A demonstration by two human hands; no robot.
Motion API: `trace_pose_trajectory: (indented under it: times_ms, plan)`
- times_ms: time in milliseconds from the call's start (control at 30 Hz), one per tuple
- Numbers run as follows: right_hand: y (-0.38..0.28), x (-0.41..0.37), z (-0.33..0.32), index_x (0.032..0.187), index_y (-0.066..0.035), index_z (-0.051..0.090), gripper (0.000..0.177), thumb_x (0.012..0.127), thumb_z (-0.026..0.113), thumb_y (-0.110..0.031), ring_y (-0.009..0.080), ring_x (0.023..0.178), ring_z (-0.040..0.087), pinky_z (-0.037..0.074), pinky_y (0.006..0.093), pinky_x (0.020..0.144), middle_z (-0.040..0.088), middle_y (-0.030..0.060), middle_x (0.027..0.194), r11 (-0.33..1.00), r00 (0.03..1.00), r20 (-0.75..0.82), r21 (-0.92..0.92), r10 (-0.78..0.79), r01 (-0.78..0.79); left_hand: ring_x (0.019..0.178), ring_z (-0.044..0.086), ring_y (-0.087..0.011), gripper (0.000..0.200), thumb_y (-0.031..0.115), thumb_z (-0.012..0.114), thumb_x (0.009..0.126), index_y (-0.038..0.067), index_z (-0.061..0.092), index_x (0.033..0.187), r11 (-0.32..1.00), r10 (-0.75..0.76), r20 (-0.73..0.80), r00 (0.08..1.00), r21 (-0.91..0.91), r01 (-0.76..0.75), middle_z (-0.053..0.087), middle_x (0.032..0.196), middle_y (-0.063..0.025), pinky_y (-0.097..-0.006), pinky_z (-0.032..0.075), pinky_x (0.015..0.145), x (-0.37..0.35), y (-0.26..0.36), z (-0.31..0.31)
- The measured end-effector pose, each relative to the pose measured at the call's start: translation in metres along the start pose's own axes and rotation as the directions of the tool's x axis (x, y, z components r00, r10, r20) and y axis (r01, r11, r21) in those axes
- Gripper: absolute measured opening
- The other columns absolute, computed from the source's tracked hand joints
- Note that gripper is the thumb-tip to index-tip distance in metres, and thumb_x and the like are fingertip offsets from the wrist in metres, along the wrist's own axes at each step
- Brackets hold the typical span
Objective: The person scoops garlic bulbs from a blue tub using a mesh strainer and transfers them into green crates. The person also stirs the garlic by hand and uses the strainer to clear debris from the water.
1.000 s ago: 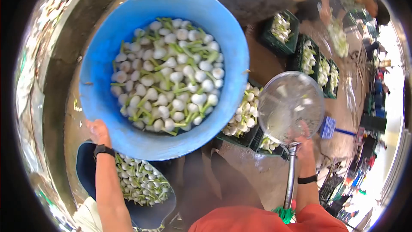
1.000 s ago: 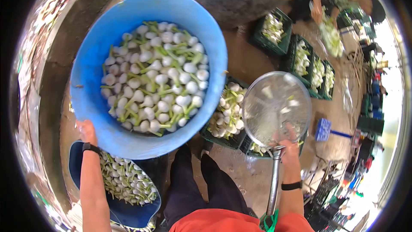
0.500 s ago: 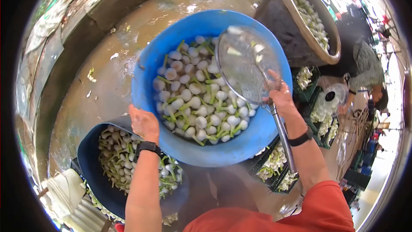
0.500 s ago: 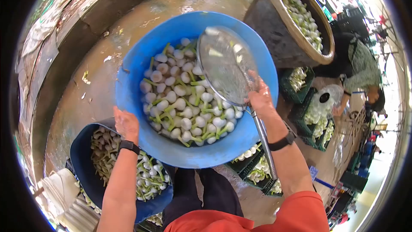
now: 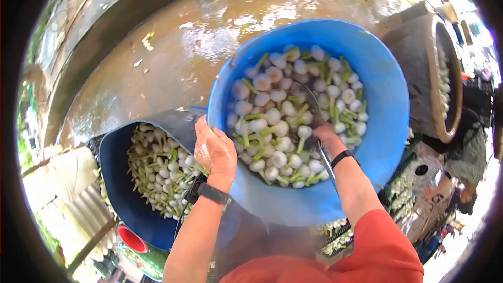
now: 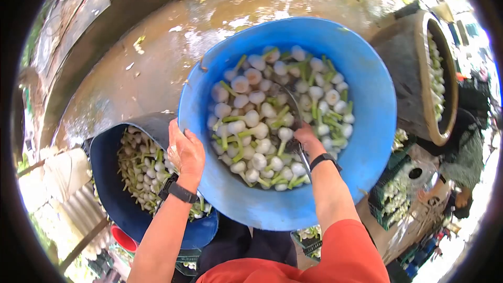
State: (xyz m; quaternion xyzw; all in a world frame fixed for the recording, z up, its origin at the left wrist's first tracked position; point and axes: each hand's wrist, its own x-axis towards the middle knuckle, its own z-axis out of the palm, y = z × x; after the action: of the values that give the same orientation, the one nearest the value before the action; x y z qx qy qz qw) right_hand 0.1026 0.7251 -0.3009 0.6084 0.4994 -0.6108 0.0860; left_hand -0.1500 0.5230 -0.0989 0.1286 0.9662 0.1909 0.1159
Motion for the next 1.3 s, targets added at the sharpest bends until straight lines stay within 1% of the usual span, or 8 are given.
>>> trace_pose_trajectory:
  times_ms: [200, 367, 600, 733, 800, 933, 1133, 1300]
  plan:
    - [0.058, 0.060, 0.013, 0.091, 0.002, 0.059, 0.024, 0.068, 0.056, 0.008, 0.0249, 0.063, 0.059, 0.049, 0.0390, 0.053, 0.060, 0.0090, 0.077, 0.892, 0.903, 0.244, 0.204, 0.353, -0.404, 0.090, 0.058, -0.0406, 0.030, 0.005, 0.052, 0.081, 0.002, 0.049, 0.111, 0.999, 0.048, -0.073, 0.996, 0.001, -0.048, 0.058, 0.105, -0.0176, -0.0463, 0.046, 0.076, -0.002, -0.004, 0.004]
    - [0.058, 0.046, 0.007, 0.090, 0.003, 0.062, 0.021, 0.069, 0.063, 0.005, 0.0262, 0.069, 0.062, 0.052, 0.0390, 0.061, 0.062, 0.0119, 0.080, 0.865, 0.933, 0.343, 0.432, 0.104, -0.255, 0.089, 0.058, -0.0410, 0.033, 0.004, 0.051, 0.080, 0.000, 0.049, 0.113, 0.997, 0.061, -0.060, 0.996, -0.033, -0.064, 0.059, 0.100, -0.0205, -0.0453, 0.046, 0.077, -0.001, -0.004, 0.002]
    - [0.041, 0.050, -0.018, 0.097, 0.005, 0.062, 0.024, 0.074, 0.059, 0.001, 0.0250, 0.078, 0.063, 0.051, 0.0361, 0.067, 0.065, 0.0142, 0.087, 0.900, 0.885, 0.441, 0.308, 0.152, -0.308, 0.095, 0.056, -0.0394, 0.035, 0.003, 0.053, 0.079, -0.001, 0.048, 0.113, 0.999, 0.015, -0.013, 1.000, -0.030, -0.015, 0.056, 0.105, -0.0214, -0.0437, 0.044, 0.083, 0.000, 0.004, 0.000]
    - [0.041, 0.060, 0.015, 0.098, 0.005, 0.062, 0.024, 0.080, 0.055, -0.010, 0.0274, 0.091, 0.061, 0.048, 0.0383, 0.076, 0.065, 0.0133, 0.096, 0.946, 0.994, 0.005, 0.308, 0.105, -0.101, 0.112, 0.046, -0.0362, 0.044, 0.003, 0.056, 0.079, -0.004, 0.044, 0.120, 0.946, 0.286, -0.183, 0.941, -0.100, -0.307, 0.047, 0.120, -0.0211, -0.0424, 0.036, 0.097, -0.009, 0.007, -0.002]
    - [0.069, 0.090, 0.019, 0.102, 0.004, 0.060, 0.028, 0.081, 0.055, -0.014, 0.0295, 0.089, 0.060, 0.047, 0.0388, 0.077, 0.064, 0.0156, 0.101, 0.990, 0.998, 0.054, -0.139, -0.016, 0.023, 0.117, 0.043, -0.0365, 0.045, 0.006, 0.056, 0.083, -0.006, 0.042, 0.123, 0.800, 0.479, -0.284, 0.830, -0.249, -0.547, 0.046, 0.123, -0.0233, -0.0436, 0.034, 0.099, -0.035, 0.039, -0.007]
    - [0.026, 0.045, 0.034, 0.113, 0.001, 0.058, 0.035, 0.086, 0.048, -0.019, 0.0334, 0.096, 0.058, 0.046, 0.0380, 0.081, 0.062, 0.0167, 0.111, 0.992, 0.994, -0.011, 0.054, -0.113, 0.113, 0.120, 0.041, -0.0372, 0.047, 0.013, 0.057, 0.086, -0.006, 0.041, 0.126, 0.837, 0.095, -0.027, 0.995, -0.539, -0.094, 0.044, 0.127, -0.0243, -0.0439, 0.031, 0.102, -0.040, 0.048, 0.075]
    - [0.014, 0.053, 0.018, 0.126, -0.004, 0.051, 0.042, 0.090, 0.047, -0.025, 0.0319, 0.108, 0.051, 0.040, 0.0358, 0.092, 0.056, 0.0157, 0.122, 0.908, 0.976, 0.200, -0.386, -0.088, 0.161, 0.113, 0.047, -0.0397, 0.043, 0.026, 0.047, 0.093, -0.005, 0.046, 0.123, 0.794, -0.378, 0.038, 0.925, -0.500, 0.345, 0.051, 0.121, -0.0275, -0.0399, 0.035, 0.099, 0.013, -0.059, 0.199]
    - [0.047, 0.062, 0.014, 0.128, -0.005, 0.049, 0.044, 0.090, 0.048, -0.026, 0.0318, 0.115, 0.046, 0.035, 0.0357, 0.098, 0.051, 0.0169, 0.127, 0.808, 0.974, 0.202, -0.553, -0.107, 0.203, 0.103, 0.053, -0.0322, 0.037, 0.023, 0.046, 0.093, -0.004, 0.051, 0.118, 0.861, -0.258, 0.363, 0.895, -0.334, 0.383, 0.056, 0.115, -0.0201, -0.0379, 0.041, 0.090, 0.035, -0.111, 0.244]
